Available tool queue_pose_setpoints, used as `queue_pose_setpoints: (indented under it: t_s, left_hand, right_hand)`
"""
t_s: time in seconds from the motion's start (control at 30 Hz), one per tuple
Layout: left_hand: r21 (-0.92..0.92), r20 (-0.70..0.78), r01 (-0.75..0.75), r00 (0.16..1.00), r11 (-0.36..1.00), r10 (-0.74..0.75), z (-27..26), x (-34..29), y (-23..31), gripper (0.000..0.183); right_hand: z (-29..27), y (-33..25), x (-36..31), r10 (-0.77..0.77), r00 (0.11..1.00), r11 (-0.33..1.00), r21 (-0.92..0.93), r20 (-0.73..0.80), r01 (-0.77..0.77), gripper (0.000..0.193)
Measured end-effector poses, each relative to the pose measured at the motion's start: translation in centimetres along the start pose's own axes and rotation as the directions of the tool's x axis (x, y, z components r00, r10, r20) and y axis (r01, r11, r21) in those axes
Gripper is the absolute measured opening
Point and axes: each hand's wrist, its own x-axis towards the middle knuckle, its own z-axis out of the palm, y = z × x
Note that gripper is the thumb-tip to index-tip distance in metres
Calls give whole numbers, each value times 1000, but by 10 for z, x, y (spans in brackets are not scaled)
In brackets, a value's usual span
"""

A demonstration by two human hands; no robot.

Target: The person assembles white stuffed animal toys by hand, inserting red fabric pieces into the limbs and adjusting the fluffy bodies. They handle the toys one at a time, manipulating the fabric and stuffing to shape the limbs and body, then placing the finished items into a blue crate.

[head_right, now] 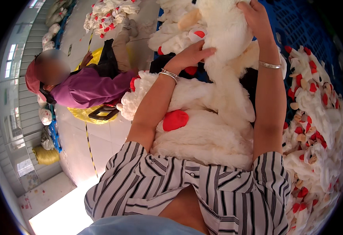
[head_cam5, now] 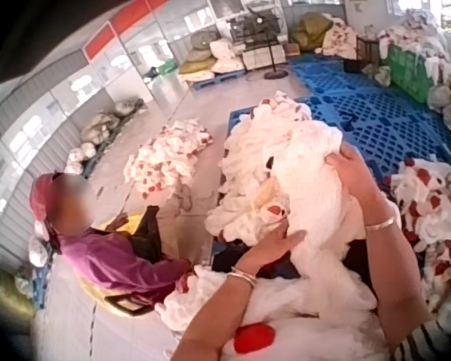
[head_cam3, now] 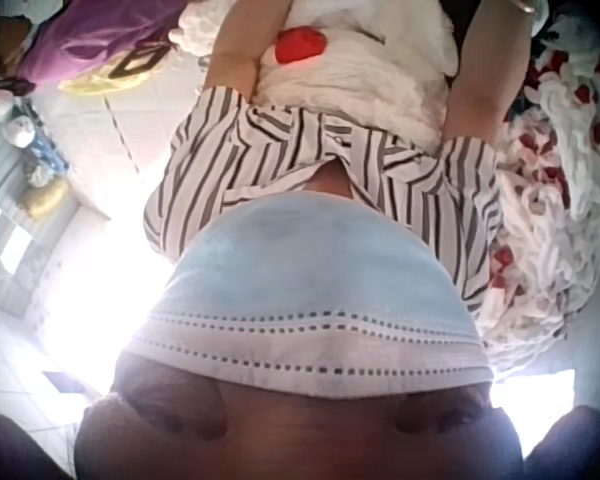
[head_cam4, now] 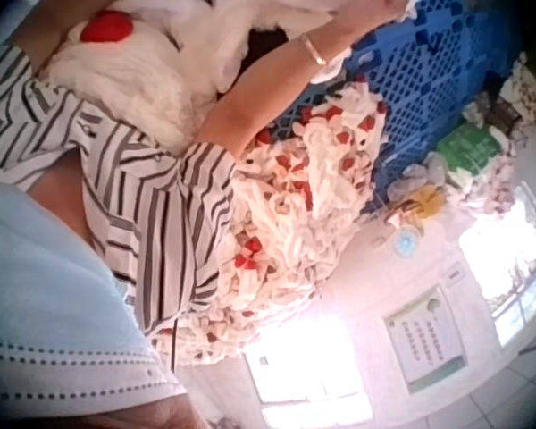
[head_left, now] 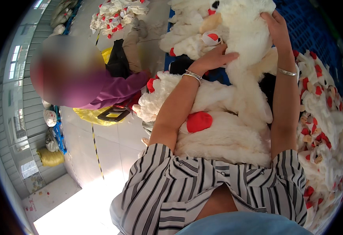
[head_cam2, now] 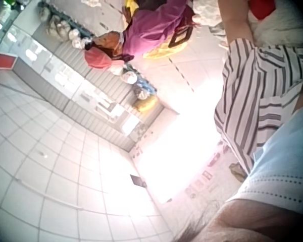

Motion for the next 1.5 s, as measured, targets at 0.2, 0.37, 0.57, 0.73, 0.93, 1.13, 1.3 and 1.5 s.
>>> queue_pose_setpoints:
  t_s: [0.2,0.37,0.57,0.73,0.93,1.13,1.3,1.5]
  left_hand:
    - [-474,-236,-272,956,837,177,-37,4,-2,91]
    - [-407,-442,-459,855,790,270,-53,4,-4,100]
    - [-686,-405,-422,898,593,172,-64,-3,-9,48]
    - [-685,-440,-433,887,586,142,-64,-15,-8,37]
    - [-730,-458,-511,859,454,230,-55,-19,-1,41]
    - [254,-443,-654,576,713,686,-56,-13,-15,30]
    - [-666,-589,-540,804,514,83,-77,-15,-16,14]
    - [-568,-643,-412,763,713,-71,-128,-23,-45,12]
  right_hand:
    - [41,-81,15,-130,991,976,171,-19,132,31]
    - [43,10,16,-205,931,934,-224,303,278,36]
    - [103,46,-52,249,733,785,-576,633,230,46]
    - [105,45,-53,44,765,852,-424,642,307,46]
    - [94,31,-41,-28,859,990,135,512,-48,57]
    - [81,46,-36,-51,816,969,-170,576,181,44]
    - [47,35,-3,29,1000,967,-254,12,-25,29]
    - [-78,13,11,-728,678,35,-993,-104,-115,36]
